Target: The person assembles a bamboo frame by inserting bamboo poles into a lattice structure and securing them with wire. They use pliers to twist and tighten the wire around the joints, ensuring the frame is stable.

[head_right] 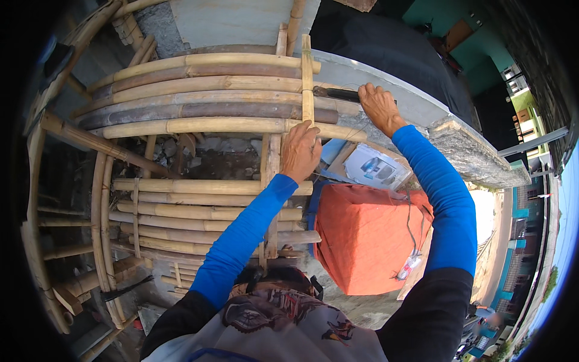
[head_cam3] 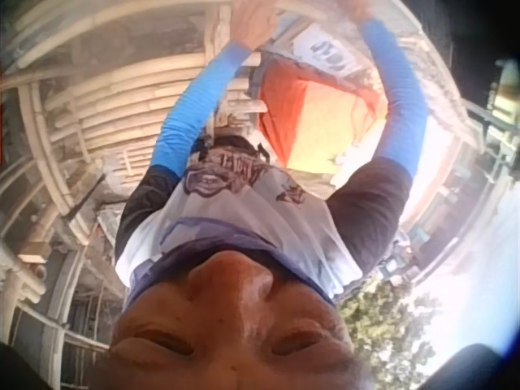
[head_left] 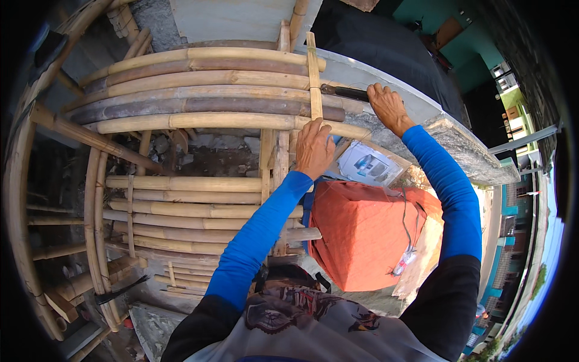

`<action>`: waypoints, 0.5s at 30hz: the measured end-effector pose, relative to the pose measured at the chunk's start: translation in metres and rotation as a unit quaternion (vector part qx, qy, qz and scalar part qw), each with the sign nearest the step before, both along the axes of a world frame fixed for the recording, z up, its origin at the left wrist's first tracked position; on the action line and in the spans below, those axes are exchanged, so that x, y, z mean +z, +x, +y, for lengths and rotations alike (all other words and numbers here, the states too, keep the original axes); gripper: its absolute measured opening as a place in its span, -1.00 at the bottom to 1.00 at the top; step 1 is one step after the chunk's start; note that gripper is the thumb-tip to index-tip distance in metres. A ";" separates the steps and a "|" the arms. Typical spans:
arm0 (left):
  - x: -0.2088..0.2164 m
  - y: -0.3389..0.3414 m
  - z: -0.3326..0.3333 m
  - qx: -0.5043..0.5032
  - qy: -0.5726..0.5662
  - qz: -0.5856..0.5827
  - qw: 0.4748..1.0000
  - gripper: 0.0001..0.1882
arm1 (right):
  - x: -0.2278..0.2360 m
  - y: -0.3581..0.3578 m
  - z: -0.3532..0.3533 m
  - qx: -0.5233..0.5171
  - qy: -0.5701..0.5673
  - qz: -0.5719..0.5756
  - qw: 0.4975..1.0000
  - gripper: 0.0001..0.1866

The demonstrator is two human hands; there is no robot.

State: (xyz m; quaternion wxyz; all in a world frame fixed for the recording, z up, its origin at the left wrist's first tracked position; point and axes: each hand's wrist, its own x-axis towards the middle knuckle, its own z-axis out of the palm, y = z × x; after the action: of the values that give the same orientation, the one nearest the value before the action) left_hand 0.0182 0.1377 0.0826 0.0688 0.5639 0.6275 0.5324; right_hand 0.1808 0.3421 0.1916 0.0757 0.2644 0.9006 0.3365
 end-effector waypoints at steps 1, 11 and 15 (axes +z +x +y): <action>-0.008 -0.002 0.011 0.018 0.011 0.041 0.999 -0.70 | 0.003 -0.004 -0.005 0.024 0.049 0.006 0.998 -0.81; -0.002 0.034 0.067 -0.113 -0.181 -0.280 0.936 -0.65 | 0.027 0.019 0.027 0.149 0.111 -0.096 0.978 -0.59; -0.003 0.060 0.138 -0.166 -0.075 -0.789 0.586 -0.62 | 0.030 0.004 0.027 0.157 0.086 -0.108 0.978 -0.67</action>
State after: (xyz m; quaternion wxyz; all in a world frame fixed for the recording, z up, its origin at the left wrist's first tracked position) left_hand 0.0782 0.2756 0.0792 0.6664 0.0092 0.2603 0.6986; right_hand 0.1851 0.3687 0.2220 0.0956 0.0871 0.8853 0.4467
